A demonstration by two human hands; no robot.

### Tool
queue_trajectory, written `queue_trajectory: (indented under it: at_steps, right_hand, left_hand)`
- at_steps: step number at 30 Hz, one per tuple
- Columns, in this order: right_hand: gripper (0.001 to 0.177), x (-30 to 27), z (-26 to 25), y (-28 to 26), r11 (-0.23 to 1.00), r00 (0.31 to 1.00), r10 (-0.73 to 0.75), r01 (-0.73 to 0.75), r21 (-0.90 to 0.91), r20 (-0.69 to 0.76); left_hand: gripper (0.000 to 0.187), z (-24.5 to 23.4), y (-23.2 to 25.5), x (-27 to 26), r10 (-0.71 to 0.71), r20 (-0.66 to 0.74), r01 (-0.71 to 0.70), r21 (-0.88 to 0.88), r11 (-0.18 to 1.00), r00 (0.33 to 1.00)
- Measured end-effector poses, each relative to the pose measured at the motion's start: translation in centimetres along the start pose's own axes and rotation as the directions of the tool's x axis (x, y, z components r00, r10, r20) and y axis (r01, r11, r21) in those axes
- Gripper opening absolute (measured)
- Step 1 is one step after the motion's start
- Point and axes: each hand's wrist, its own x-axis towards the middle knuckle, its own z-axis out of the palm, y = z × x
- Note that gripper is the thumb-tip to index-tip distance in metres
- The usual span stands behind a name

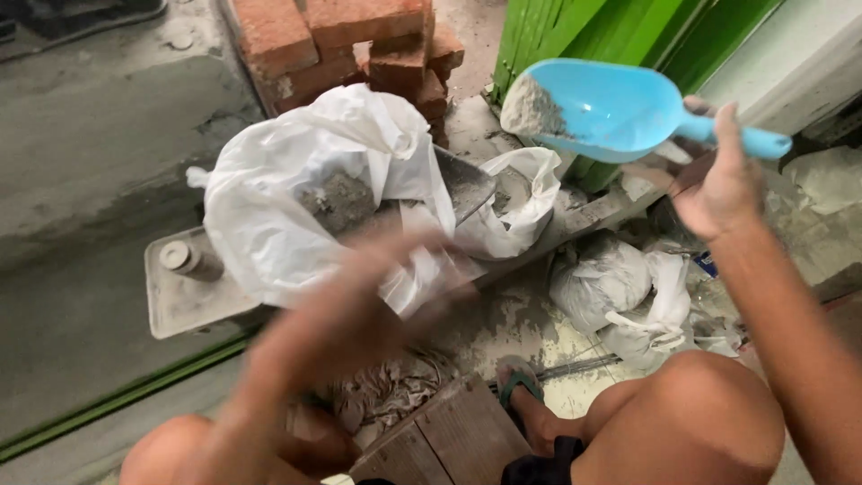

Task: The person scoops cement from a large white sack using a blue plastic scoop and transfers it into a smaller white bag. The person repeats this scooping and pouring action multiple times to fill the smaller bag.

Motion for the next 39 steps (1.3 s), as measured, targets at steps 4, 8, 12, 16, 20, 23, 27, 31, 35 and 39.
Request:
queue_trajectory:
  at_steps: [4, 8, 12, 16, 20, 23, 27, 31, 35, 39]
  right_hand:
    - [0.049, -1.6, 3.3, -3.0, 1.0, 1.0, -0.007, 0.007, 0.022, 0.006]
    - [0.044, -4.7, 9.0, -5.1, 0.988, 0.97, 0.146, -0.131, -0.087, 0.195]
    - [0.044, -6.7, 14.3, -3.1, 0.942, 0.947, 0.302, -0.28, -0.186, 0.104]
    - [0.043, -4.4, 15.2, 4.3, 0.984, 0.956, 0.17, -0.176, 0.006, 0.238]
    - [0.038, -7.3, 18.5, 5.7, 0.998, 0.986, 0.062, -0.06, -0.022, 0.152]
    - [0.033, -7.1, 19.9, 7.2, 0.994, 0.984, -0.039, 0.056, -0.095, 0.173]
    - [0.024, -6.2, 21.0, 8.4, 0.693, 0.687, -0.508, 0.684, -0.228, 0.52]
    - [0.031, -6.4, 21.5, 7.8, 0.607, 0.568, -0.511, 0.77, -0.197, 0.645]
    - [0.04, -6.1, 21.9, 9.1, 0.541, 0.557, -0.457, 0.793, -0.28, 0.693]
    - [0.048, -6.1, 22.4, 10.1, 0.56, 0.688, -0.306, 0.689, -0.46, 0.658]
  left_hand:
    - [0.031, -5.6, -5.1, -1.0, 0.537, -0.586, -0.143, 0.584, 0.799, 0.607]
    - [0.07, -7.9, -6.0, -2.7, 0.04, -0.793, 0.349, 0.313, 0.883, 0.608]
    - [0.079, -7.0, -8.2, -3.2, -0.457, -0.611, 0.568, -0.014, 0.823, 0.646]
    - [0.055, -5.1, -12.0, -4.0, -0.444, -0.695, 0.476, -0.165, 0.864, 0.565]
    - [0.031, -3.8, -13.6, -3.4, -0.481, -0.66, 0.353, -0.33, 0.876, 0.577]
    - [0.032, -3.8, -12.0, -2.8, -0.512, -0.671, 0.264, -0.443, 0.857, 0.536]
    - [0.048, -4.1, -12.6, -2.3, -0.698, -0.546, -0.02, -0.794, 0.607, 0.463]
    - [0.057, -4.1, -13.1, -2.8, -0.751, -0.492, -0.168, -0.867, 0.47, 0.441]
    - [0.062, -4.5, -13.3, -3.2, -0.744, -0.423, -0.129, -0.898, 0.421, 0.517]
    - [0.092, -4.9, -8.8, -3.2, -0.796, -0.264, 0.184, -0.888, 0.421, 0.545]
